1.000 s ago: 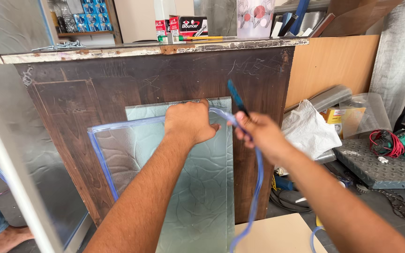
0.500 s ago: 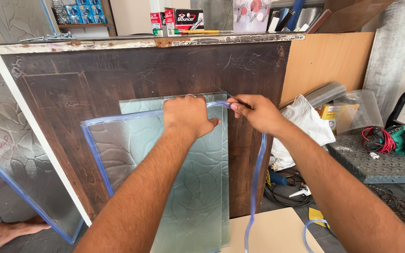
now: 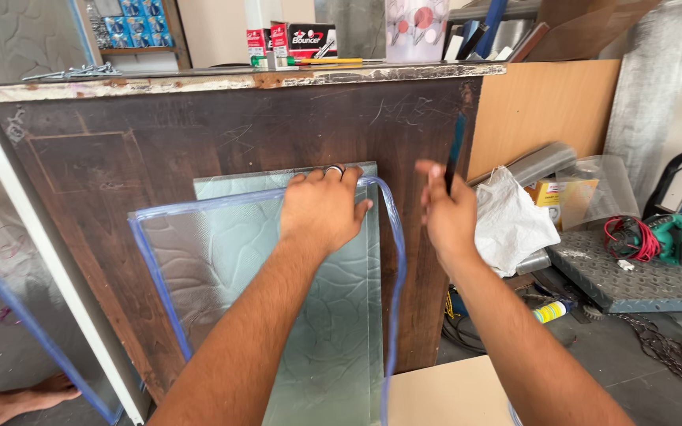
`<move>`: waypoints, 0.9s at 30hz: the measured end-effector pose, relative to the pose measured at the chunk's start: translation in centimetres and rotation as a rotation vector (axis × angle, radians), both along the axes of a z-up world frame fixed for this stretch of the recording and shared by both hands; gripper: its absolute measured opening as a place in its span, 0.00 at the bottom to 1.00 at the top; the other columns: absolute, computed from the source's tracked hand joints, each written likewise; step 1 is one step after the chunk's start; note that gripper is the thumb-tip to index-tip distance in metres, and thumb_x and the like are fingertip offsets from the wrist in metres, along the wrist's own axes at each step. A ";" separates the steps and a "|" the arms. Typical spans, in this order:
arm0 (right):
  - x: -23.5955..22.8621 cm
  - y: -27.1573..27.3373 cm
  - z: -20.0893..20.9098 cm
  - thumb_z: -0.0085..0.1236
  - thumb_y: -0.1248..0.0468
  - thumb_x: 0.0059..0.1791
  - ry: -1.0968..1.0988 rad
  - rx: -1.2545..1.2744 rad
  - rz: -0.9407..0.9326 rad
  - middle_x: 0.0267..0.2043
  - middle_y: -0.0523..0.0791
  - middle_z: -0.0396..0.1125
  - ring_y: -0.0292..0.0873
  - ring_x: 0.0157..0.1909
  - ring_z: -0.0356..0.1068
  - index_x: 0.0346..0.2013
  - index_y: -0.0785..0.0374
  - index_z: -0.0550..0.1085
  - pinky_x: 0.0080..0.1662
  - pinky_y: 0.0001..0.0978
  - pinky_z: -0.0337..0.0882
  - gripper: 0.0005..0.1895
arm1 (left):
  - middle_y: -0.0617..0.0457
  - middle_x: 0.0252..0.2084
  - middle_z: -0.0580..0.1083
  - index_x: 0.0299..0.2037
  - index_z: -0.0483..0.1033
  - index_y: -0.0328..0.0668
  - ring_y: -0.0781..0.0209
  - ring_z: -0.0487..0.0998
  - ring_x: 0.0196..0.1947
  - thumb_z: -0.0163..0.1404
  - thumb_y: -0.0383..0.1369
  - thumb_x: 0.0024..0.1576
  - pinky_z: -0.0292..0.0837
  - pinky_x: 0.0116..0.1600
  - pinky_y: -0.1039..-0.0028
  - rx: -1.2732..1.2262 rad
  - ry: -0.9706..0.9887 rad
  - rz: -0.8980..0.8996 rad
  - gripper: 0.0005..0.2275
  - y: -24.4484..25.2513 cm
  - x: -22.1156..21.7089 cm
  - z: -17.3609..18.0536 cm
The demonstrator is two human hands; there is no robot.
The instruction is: The person measures and cuts a blue plastic strip to fit the edges of a textured glass panel. They use a utility knife to trim the strip along the glass perimeter and press it into place to create a seal.
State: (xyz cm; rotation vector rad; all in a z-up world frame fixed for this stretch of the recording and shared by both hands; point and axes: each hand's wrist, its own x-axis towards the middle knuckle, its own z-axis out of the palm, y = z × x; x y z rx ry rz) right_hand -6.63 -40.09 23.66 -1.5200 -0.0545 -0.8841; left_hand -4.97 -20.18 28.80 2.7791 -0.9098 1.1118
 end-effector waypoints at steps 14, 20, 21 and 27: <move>5.5 4.7 2.8 0.49 0.57 0.56 -0.137 -0.623 -0.213 0.34 0.52 0.75 0.54 0.39 0.78 0.42 0.63 0.79 0.42 0.42 0.74 0.15 | 0.48 0.50 0.80 0.48 0.85 0.59 0.47 0.80 0.53 0.49 0.57 0.53 0.74 0.57 0.57 -0.167 0.470 0.095 0.22 3.7 2.8 5.2; 4.9 6.9 1.4 0.44 0.54 0.59 0.027 -0.525 -0.289 0.27 0.51 0.73 0.54 0.35 0.76 0.38 0.65 0.77 0.40 0.45 0.72 0.19 | 0.48 0.49 0.80 0.54 0.80 0.66 0.45 0.80 0.52 0.38 0.63 0.59 0.74 0.55 0.55 -0.143 0.370 0.237 0.25 4.5 1.8 3.5; 4.5 6.8 1.5 0.43 0.54 0.59 0.018 -0.512 -0.263 0.27 0.50 0.74 0.52 0.33 0.77 0.39 0.64 0.77 0.39 0.43 0.72 0.19 | 0.48 0.49 0.80 0.54 0.80 0.66 0.45 0.80 0.52 0.38 0.63 0.59 0.74 0.55 0.55 -0.141 0.371 0.235 0.25 4.3 1.9 3.4; 3.7 6.6 2.4 0.41 0.52 0.58 0.099 -0.519 -0.213 0.26 0.46 0.75 0.45 0.29 0.76 0.41 0.62 0.77 0.36 0.39 0.72 0.20 | 0.51 0.45 0.81 0.55 0.80 0.67 0.48 0.81 0.49 0.36 0.61 0.61 0.76 0.52 0.57 -0.118 0.400 0.239 0.24 4.2 1.7 3.5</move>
